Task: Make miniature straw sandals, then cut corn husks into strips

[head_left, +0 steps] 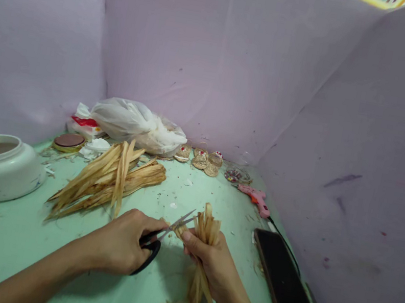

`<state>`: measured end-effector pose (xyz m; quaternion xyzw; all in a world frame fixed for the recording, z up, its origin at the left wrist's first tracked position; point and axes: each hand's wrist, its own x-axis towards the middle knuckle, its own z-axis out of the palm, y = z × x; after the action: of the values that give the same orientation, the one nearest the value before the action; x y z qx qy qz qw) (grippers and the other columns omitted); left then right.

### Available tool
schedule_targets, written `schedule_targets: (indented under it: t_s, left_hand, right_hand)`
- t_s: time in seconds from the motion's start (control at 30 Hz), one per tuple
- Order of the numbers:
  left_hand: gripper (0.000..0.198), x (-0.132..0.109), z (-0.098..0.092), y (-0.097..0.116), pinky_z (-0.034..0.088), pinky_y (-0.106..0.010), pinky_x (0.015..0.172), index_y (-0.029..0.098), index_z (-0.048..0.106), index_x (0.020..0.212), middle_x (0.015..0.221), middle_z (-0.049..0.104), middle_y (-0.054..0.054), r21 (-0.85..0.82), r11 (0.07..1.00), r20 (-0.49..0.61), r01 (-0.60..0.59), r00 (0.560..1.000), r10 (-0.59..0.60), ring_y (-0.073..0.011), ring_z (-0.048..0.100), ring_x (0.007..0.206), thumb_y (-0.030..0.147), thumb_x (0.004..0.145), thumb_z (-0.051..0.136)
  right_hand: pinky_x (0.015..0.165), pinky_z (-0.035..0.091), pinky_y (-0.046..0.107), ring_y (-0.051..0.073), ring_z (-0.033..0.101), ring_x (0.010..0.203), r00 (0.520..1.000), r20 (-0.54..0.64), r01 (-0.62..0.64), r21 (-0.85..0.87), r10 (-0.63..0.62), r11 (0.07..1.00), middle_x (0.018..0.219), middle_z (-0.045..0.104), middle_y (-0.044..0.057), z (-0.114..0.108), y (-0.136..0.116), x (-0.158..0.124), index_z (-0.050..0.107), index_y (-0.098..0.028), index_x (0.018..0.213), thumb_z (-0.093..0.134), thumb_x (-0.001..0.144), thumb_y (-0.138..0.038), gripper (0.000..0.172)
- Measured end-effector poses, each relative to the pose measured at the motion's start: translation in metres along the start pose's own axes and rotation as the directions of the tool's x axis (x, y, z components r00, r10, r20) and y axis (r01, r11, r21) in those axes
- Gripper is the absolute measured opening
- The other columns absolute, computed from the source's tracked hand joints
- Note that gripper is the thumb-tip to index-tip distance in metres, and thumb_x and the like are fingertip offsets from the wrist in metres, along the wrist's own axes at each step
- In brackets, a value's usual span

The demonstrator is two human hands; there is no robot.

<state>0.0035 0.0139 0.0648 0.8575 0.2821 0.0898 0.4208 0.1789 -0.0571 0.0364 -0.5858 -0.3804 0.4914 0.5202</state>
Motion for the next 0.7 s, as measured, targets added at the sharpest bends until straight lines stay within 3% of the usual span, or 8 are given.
schedule_targets:
  t_s: [0.1, 0.23, 0.33, 0.4, 0.5, 0.6, 0.7]
  left_hand:
    - [0.028, 0.002, 0.003, -0.002, 0.023, -0.017, 0.046, 0.018, 0.065, 0.085, 0.054, 0.035, 0.005, -0.063, 0.998, 0.001, 0.010, 1.000, -0.010, -0.0074, 0.030, 0.051, 0.013, 0.069, 0.043]
    - [0.028, 0.005, 0.007, -0.004, 0.028, -0.017, 0.045, 0.015, 0.065, 0.087, 0.057, 0.048, 0.003, -0.200, 0.977, 0.009, 0.076, 0.997, -0.076, -0.0078, 0.040, 0.049, 0.017, 0.068, 0.044]
    - [0.027, 0.006, -0.003, -0.010, 0.032, -0.019, 0.045, 0.013, 0.065, 0.085, 0.058, 0.056, 0.001, -0.246, 0.956, -0.119, 0.158, 0.974, -0.192, -0.0097, 0.045, 0.048, 0.022, 0.067, 0.048]
    - [0.029, 0.005, -0.020, -0.017, 0.034, -0.021, 0.046, 0.014, 0.065, 0.088, 0.062, 0.062, -0.002, -0.178, 0.955, -0.335, 0.236, 0.898, -0.285, -0.0127, 0.050, 0.051, 0.023, 0.065, 0.049]
    - [0.035, -0.001, -0.049, -0.027, 0.037, -0.024, 0.056, 0.016, 0.064, 0.097, 0.078, 0.066, -0.005, 0.097, 0.875, -0.641, 0.474, 0.702, -0.310, -0.0183, 0.057, 0.067, 0.029, 0.068, 0.050]
    - [0.029, -0.007, -0.066, -0.032, 0.034, -0.027, 0.056, 0.018, 0.065, 0.087, 0.082, 0.066, -0.009, 0.321, 0.691, -0.651, 0.648, 0.680, -0.336, -0.0233, 0.058, 0.073, 0.032, 0.072, 0.045]
    - [0.028, -0.005, -0.061, -0.036, 0.034, -0.027, 0.054, 0.020, 0.064, 0.083, 0.084, 0.067, -0.010, 0.332, 0.638, -0.629, 0.695, 0.667, -0.400, -0.0271, 0.060, 0.076, 0.039, 0.072, 0.046]
  right_hand:
    - [0.045, 0.019, 0.024, 0.007, 0.031, 0.042, 1.000, -0.011, -0.025, 0.045, 0.025, 0.999, 0.041, 0.042, -0.003, -0.001, 0.000, 0.001, 0.057, -0.015, 0.047, 0.070, 0.062, -0.037, 0.031]
    - [0.044, 0.019, 0.023, 0.006, 0.032, 0.042, 0.997, -0.021, -0.064, 0.133, 0.068, 0.989, 0.044, 0.045, -0.003, -0.001, 0.003, 0.001, 0.059, -0.014, 0.051, 0.073, 0.060, -0.035, 0.027]
    - [0.045, 0.020, 0.022, 0.006, 0.034, 0.043, 0.997, -0.039, -0.059, 0.163, 0.067, 0.985, 0.047, 0.047, -0.002, -0.001, 0.002, 0.002, 0.059, -0.013, 0.056, 0.073, 0.061, -0.037, 0.028]
    - [0.045, 0.021, 0.022, 0.006, 0.033, 0.044, 0.997, -0.040, -0.052, 0.195, 0.061, 0.979, 0.048, 0.044, -0.004, -0.004, 0.000, 0.003, 0.061, -0.013, 0.065, 0.070, 0.064, -0.043, 0.031]
    - [0.045, 0.020, 0.022, 0.007, 0.030, 0.045, 0.997, -0.052, -0.046, 0.108, 0.052, 0.993, 0.048, 0.039, -0.006, -0.013, -0.004, 0.006, 0.063, -0.015, 0.071, 0.069, 0.064, -0.045, 0.032]
    - [0.043, 0.016, 0.022, 0.006, 0.027, 0.043, 0.989, -0.124, -0.091, -0.113, 0.077, 0.989, 0.046, 0.037, -0.006, -0.021, -0.005, 0.008, 0.055, -0.016, 0.054, 0.078, 0.052, -0.034, 0.029]
    - [0.042, 0.015, 0.022, 0.005, 0.026, 0.042, 0.985, -0.129, -0.126, -0.072, 0.117, 0.989, 0.047, 0.038, -0.007, -0.022, -0.008, 0.005, 0.054, -0.017, 0.061, 0.078, 0.051, -0.031, 0.030]
